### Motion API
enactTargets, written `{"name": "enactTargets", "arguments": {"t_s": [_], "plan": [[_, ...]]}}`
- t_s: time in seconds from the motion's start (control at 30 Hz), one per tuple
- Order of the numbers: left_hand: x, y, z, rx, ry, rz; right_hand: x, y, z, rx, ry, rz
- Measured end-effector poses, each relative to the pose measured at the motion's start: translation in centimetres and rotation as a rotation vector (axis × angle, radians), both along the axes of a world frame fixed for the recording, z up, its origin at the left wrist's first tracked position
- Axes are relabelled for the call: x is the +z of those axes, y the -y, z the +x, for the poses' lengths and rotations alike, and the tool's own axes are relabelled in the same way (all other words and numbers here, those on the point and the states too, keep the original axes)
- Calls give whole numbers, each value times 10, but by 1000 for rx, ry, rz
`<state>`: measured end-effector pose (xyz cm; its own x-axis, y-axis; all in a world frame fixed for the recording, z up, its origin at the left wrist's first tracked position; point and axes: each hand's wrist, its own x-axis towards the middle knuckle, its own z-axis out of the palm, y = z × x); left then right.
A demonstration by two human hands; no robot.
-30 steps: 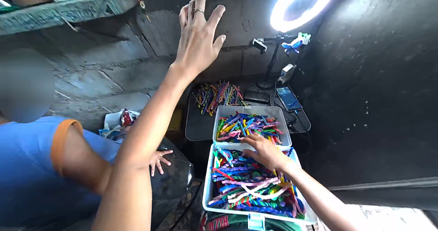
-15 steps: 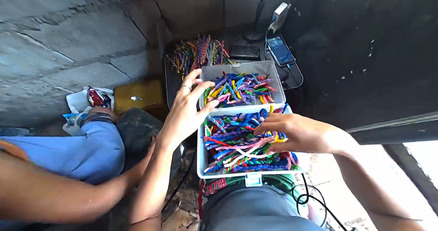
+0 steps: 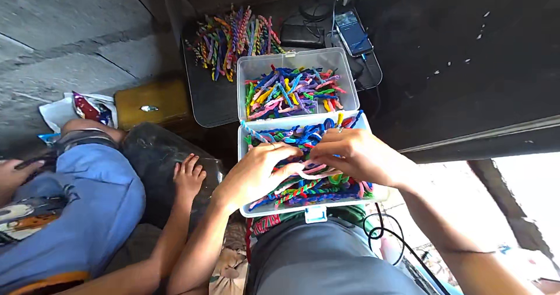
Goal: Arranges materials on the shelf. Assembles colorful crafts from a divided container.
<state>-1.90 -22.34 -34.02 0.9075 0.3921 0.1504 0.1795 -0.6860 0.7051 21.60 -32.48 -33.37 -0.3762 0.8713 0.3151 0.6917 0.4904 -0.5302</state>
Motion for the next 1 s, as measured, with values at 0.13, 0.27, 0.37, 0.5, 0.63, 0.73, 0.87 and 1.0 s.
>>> {"name": "enactTargets", "arguments": {"t_s": [0.13,0.27,0.37,0.5,0.63,0.73,0.87,1.0], "plan": [[4,9,12,13,34,-28,4,0,-4,-89,5,140],[5,13,19,126,92,38,11,3,-2,-125,-61,159],[6,11,17,165,114,71,17,5,8,-190,-103,176],[8,19,25,165,78,74,13,7,-1,-212,-102,189],[11,28,38,165,180,95,15,9,-8,-263,-146,162],[13,26,35,148,262,-18,19,14,5,-309,-197,132],[10,24,26,183,380,-192,10,32,32,-333,-46,28],[6,31,22,272,400,-228,-9,55,54,-277,17,-197]]}}
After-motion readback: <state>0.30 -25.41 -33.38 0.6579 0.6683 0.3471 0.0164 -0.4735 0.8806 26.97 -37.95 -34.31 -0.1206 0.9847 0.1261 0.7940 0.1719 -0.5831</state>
